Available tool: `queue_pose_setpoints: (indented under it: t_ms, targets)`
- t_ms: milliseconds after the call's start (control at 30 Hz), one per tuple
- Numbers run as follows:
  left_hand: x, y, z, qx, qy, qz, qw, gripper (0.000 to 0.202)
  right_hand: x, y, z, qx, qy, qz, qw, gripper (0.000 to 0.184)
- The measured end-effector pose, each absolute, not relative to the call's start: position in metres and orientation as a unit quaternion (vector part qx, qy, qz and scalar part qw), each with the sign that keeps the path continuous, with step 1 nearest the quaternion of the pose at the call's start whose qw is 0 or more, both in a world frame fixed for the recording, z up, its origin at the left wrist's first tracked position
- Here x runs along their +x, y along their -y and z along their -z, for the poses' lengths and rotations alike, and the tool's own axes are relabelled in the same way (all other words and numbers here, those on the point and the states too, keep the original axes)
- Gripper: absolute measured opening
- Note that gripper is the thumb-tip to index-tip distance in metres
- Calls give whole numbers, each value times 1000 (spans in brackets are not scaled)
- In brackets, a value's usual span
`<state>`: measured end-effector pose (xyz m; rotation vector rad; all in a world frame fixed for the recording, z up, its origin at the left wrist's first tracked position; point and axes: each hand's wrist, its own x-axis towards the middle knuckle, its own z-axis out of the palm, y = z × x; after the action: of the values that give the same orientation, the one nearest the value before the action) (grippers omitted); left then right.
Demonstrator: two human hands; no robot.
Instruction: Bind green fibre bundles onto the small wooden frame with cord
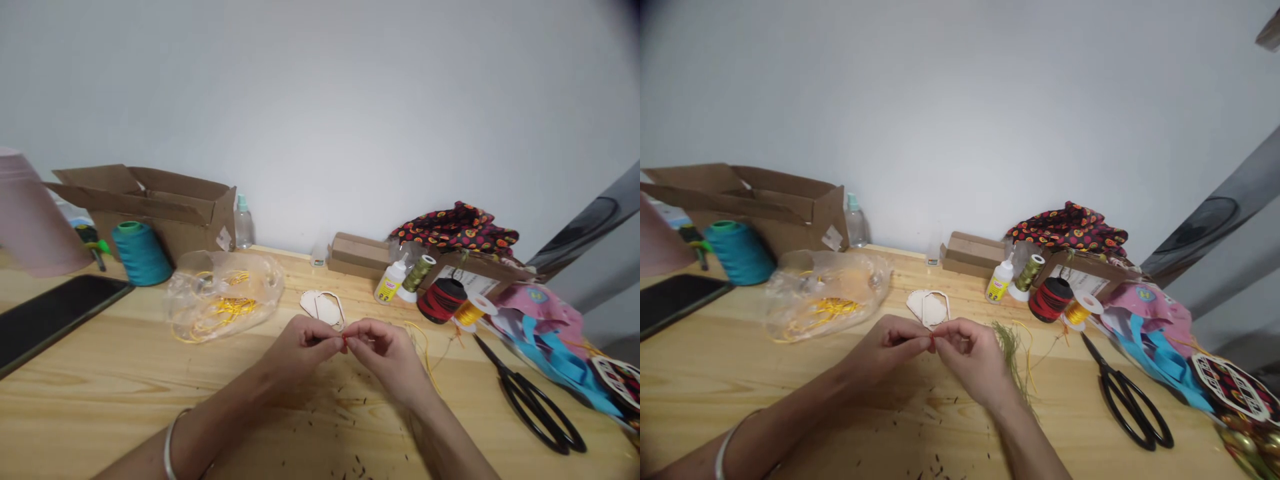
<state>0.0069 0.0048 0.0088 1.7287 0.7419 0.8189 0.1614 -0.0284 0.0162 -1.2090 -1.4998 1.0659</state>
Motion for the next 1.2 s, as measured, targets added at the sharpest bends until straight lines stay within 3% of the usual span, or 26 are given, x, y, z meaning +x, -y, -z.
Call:
queue_pose_setpoints:
  t_ms: [567, 800, 1200]
  targets:
    - [5, -7, -4, 713, -311, -338, 530, 25, 164, 28, -12, -496, 650, -394, 420, 12]
    - [6, -5, -5, 739, -314, -316, 504, 27, 163, 28, -10, -529, 672, -325, 403, 8]
    - [10, -4, -5, 777, -287, -313, 465, 29, 158, 29, -6, -541, 666, -272, 436, 5]
